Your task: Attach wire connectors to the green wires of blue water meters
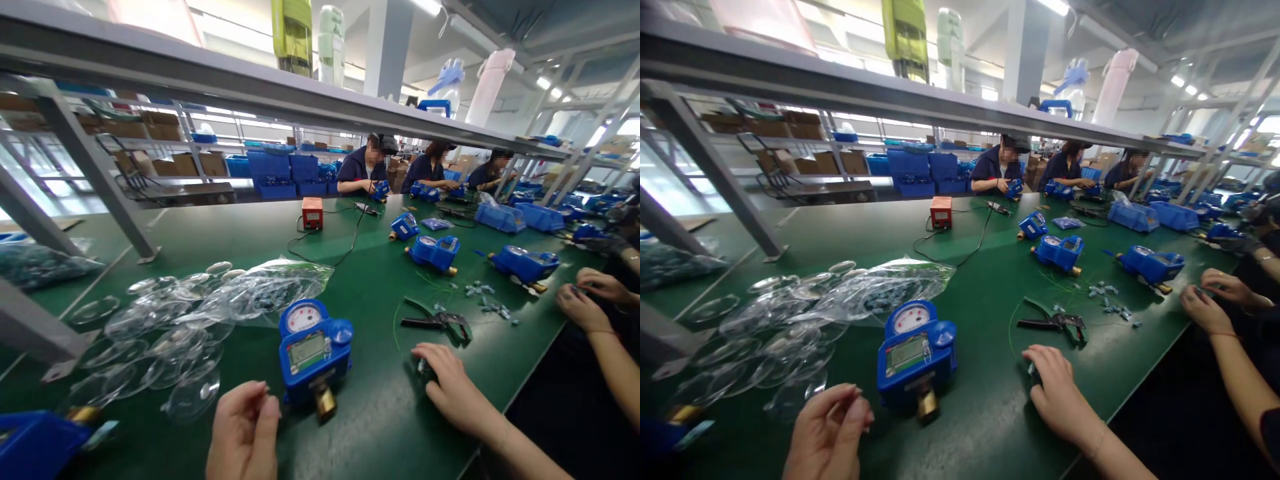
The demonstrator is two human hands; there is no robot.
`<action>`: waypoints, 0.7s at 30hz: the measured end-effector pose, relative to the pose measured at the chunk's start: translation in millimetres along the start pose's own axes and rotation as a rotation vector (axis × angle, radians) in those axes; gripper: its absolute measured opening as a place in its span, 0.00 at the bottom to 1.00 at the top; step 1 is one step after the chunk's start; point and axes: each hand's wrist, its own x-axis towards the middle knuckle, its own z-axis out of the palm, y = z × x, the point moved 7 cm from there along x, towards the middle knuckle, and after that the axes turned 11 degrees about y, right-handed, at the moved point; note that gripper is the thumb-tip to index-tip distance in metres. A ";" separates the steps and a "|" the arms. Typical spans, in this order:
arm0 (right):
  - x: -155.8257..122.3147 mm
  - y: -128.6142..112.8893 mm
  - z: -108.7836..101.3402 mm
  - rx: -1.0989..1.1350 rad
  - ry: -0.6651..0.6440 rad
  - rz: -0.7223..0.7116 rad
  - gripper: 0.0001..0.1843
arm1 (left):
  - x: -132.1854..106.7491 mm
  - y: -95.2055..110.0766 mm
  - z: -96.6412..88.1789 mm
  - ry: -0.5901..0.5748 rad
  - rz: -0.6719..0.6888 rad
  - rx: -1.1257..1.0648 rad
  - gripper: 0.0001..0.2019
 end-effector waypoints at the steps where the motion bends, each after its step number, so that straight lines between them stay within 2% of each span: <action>1: 4.1 -4.1 -1.8 -0.024 0.009 0.001 0.24 | -5.3 -1.8 5.2 -0.039 -0.067 -0.008 0.17; 4: 31.1 -13.9 4.9 -0.076 0.026 0.036 0.20 | -13.5 -1.7 9.7 -0.062 -0.156 0.058 0.21; 7: 66.3 -20.6 30.3 -0.115 -0.011 0.032 0.24 | -14.7 6.9 3.7 -0.046 -0.113 0.113 0.23; 10: 91.6 -24.8 55.4 -0.154 -0.064 0.009 0.20 | -18.9 5.1 -4.0 -0.124 -0.156 0.141 0.22; 13: 97.9 -28.7 68.6 -0.171 -0.103 -0.007 0.14 | -28.8 -1.7 -16.8 -0.170 -0.227 0.201 0.23; 15: 94.4 -31.0 70.6 -0.186 -0.103 -0.010 0.15 | -42.5 -2.8 -19.0 -0.194 -0.285 0.208 0.25; 17: 90.0 -31.8 69.4 -0.211 -0.074 0.002 0.18 | -64.3 0.3 -6.4 -0.246 -0.395 0.094 0.24; 21: 89.9 -26.6 64.8 -0.267 0.017 0.074 0.26 | -113.2 14.6 54.9 -0.314 -0.802 -0.427 0.19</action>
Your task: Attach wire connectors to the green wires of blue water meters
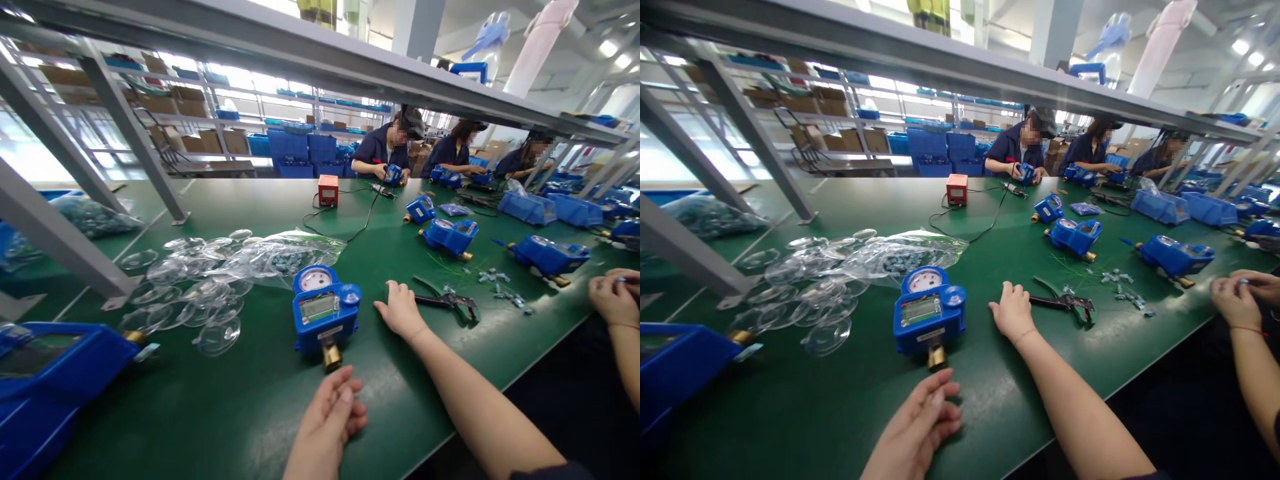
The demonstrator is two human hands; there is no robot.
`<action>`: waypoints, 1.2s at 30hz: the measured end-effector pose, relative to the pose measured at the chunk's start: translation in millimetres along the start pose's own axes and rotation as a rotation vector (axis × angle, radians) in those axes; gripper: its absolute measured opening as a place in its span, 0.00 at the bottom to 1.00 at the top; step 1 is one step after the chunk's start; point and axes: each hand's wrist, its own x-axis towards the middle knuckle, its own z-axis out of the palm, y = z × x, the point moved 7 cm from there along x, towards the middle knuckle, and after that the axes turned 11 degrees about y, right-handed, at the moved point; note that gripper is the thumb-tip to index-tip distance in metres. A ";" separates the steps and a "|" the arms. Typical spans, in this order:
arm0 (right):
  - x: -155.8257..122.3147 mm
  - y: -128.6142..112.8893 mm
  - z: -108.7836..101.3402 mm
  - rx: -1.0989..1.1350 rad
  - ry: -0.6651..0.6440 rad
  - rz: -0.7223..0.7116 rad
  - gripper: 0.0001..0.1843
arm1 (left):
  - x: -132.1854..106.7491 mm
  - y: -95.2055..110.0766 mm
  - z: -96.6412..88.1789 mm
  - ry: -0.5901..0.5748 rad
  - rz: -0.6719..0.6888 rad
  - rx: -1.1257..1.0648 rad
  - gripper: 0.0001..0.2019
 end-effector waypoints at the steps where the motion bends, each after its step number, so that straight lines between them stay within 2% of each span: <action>1: 1.4 1.3 0.3 -0.006 0.011 0.012 0.25 | -0.6 -7.2 16.8 -0.031 -0.087 -0.126 0.19; 3: 3.0 1.2 2.3 0.002 0.012 0.002 0.21 | 1.7 -13.9 42.7 -0.072 -0.225 -0.344 0.19; 5: 0.7 -2.2 4.5 0.023 0.002 -0.045 0.17 | 6.0 -12.9 55.4 -0.098 -0.310 -0.483 0.17; 7: -6.3 -6.0 5.2 0.036 -0.001 -0.091 0.15 | 9.0 -10.6 54.9 -0.103 -0.353 -0.501 0.15; 10: -21.8 -8.4 3.8 0.042 0.012 -0.138 0.17 | 11.4 -8.9 36.9 -0.064 -0.310 -0.334 0.14; 11: -26.8 -8.0 2.9 0.044 0.019 -0.148 0.18 | 13.1 -7.4 28.4 -0.041 -0.254 -0.222 0.14; 13: -34.2 -4.6 0.7 0.050 0.042 -0.155 0.18 | 19.5 2.6 10.1 0.039 -0.042 0.088 0.17; 16: -36.2 4.4 -3.7 0.060 0.089 -0.131 0.16 | 29.0 31.2 -12.7 0.315 0.373 0.645 0.23; 17: -35.2 7.0 -5.0 0.068 0.098 -0.125 0.15 | 31.2 38.5 -16.3 0.411 0.467 0.793 0.26; 18: -34.4 8.9 -6.0 0.078 0.100 -0.125 0.14 | 33.6 42.8 -17.9 0.484 0.525 0.905 0.27; 20: -36.0 9.6 -8.1 0.112 0.082 -0.143 0.07 | 39.2 44.4 -17.0 0.540 0.579 1.015 0.30; 22: -45.7 6.9 -12.4 0.156 0.053 -0.185 0.06 | 44.0 41.8 -16.1 0.526 0.595 0.975 0.33; 25: -77.5 0.9 -25.0 0.217 0.016 -0.271 0.06 | 48.8 40.3 -21.4 0.490 0.596 0.827 0.39; 29: -128.4 -1.7 -48.4 0.296 -0.027 -0.415 0.07 | 56.0 48.7 -29.7 0.325 0.617 0.713 0.43; 32: -154.8 -4.8 -70.2 0.291 0.034 -0.667 0.07 | 62.0 58.7 -36.8 0.212 0.611 0.770 0.42; 34: -169.7 -6.7 -82.2 0.237 0.141 -0.908 0.13 | 64.4 64.9 -40.6 0.162 0.615 0.809 0.42; 36: -183.1 -3.3 -86.5 0.200 0.245 -1.090 0.14 | 64.7 69.8 -42.7 0.129 0.629 0.804 0.41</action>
